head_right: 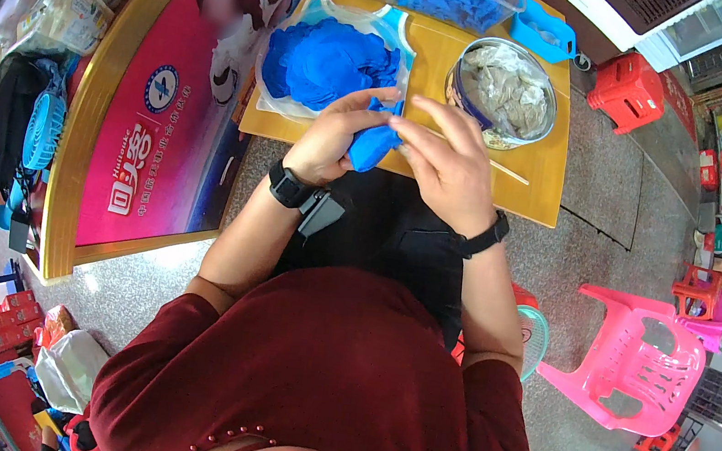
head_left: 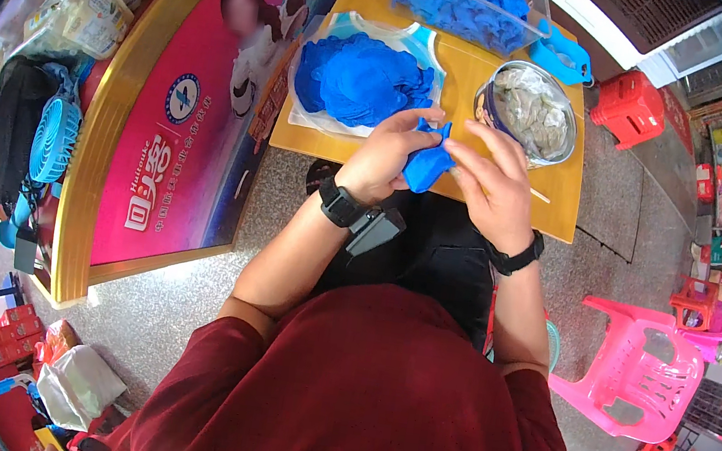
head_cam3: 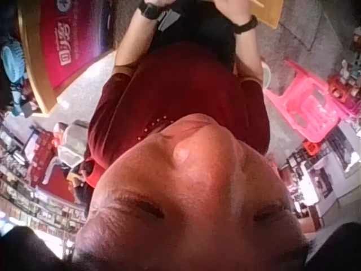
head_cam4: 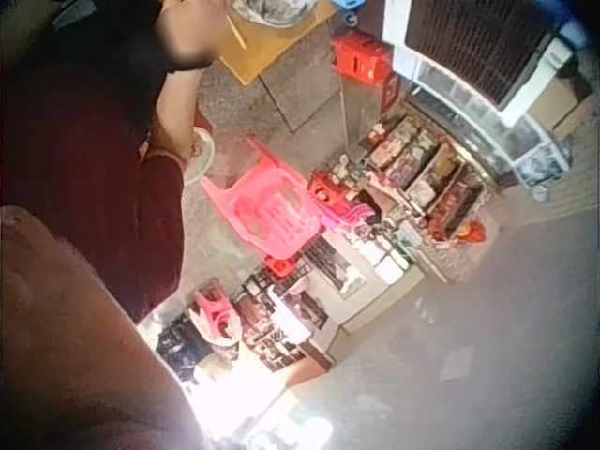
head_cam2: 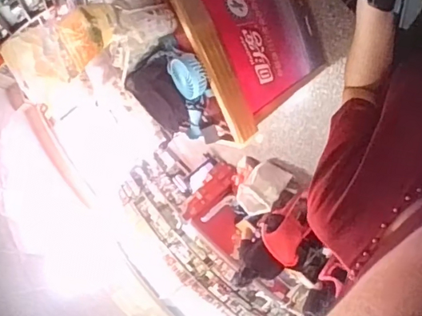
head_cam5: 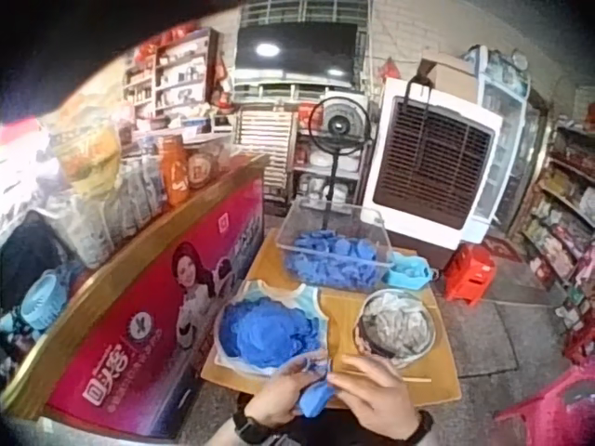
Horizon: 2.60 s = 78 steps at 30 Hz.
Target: The person assembles blue, flower-shaped candies by hand. They pick up a blue candy, use a wooden stick to press a white filling into the center, and then place the finished candy into a clear plastic container.
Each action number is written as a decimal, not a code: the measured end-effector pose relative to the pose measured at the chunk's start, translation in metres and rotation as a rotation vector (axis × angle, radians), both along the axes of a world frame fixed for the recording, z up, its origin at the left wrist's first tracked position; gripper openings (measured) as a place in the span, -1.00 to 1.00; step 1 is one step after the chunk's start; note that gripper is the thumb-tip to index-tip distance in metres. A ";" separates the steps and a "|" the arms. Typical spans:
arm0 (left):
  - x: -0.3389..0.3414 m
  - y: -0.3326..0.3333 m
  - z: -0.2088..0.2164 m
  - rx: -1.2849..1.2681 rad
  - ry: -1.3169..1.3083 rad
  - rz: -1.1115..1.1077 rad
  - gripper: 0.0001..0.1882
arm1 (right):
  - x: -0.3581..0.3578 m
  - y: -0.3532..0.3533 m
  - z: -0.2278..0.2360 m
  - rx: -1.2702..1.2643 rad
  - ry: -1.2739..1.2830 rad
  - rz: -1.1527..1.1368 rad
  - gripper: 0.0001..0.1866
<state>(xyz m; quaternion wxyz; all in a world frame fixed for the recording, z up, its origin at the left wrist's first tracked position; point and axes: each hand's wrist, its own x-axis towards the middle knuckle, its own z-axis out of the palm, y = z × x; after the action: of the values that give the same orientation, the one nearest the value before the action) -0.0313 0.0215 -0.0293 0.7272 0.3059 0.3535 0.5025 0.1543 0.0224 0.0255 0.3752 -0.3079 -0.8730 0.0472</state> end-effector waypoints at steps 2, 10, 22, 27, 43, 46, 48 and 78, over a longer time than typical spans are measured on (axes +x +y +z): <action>0.001 -0.004 0.007 0.003 0.042 -0.023 -0.61 | 0.001 0.007 -0.013 -0.046 0.028 0.050 -0.76; 0.023 -0.013 0.011 0.339 0.138 0.549 -0.61 | -0.013 -0.001 -0.046 -0.685 0.631 -0.195 -0.89; 0.027 -0.009 -0.003 0.298 0.280 0.247 -0.87 | -0.009 -0.005 -0.048 -0.878 0.715 -0.103 -0.87; 0.025 -0.003 -0.014 0.398 0.560 0.338 -0.88 | -0.002 0.011 -0.046 -0.874 0.564 -0.044 -0.83; 0.007 -0.001 -0.001 0.193 0.384 0.279 -0.88 | 0.137 0.167 -0.020 -0.839 -0.314 -0.745 -0.64; 0.004 0.002 -0.004 0.183 0.363 0.266 -0.88 | 0.130 0.166 -0.011 -1.093 -0.057 -0.667 -0.72; 0.003 0.001 -0.004 0.173 0.360 0.268 -0.88 | 0.125 0.162 -0.010 -1.058 -0.038 -0.598 -0.74; 0.015 0.001 -0.010 0.413 0.681 0.450 -0.84 | -0.004 0.004 -0.034 -1.290 0.485 0.176 -0.72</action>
<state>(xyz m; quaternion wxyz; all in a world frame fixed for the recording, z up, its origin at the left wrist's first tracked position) -0.0164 0.0229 -0.0391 0.3660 0.5080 0.5226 0.5787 0.1499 0.0262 -0.0080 0.2963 -0.3781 -0.5838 0.6545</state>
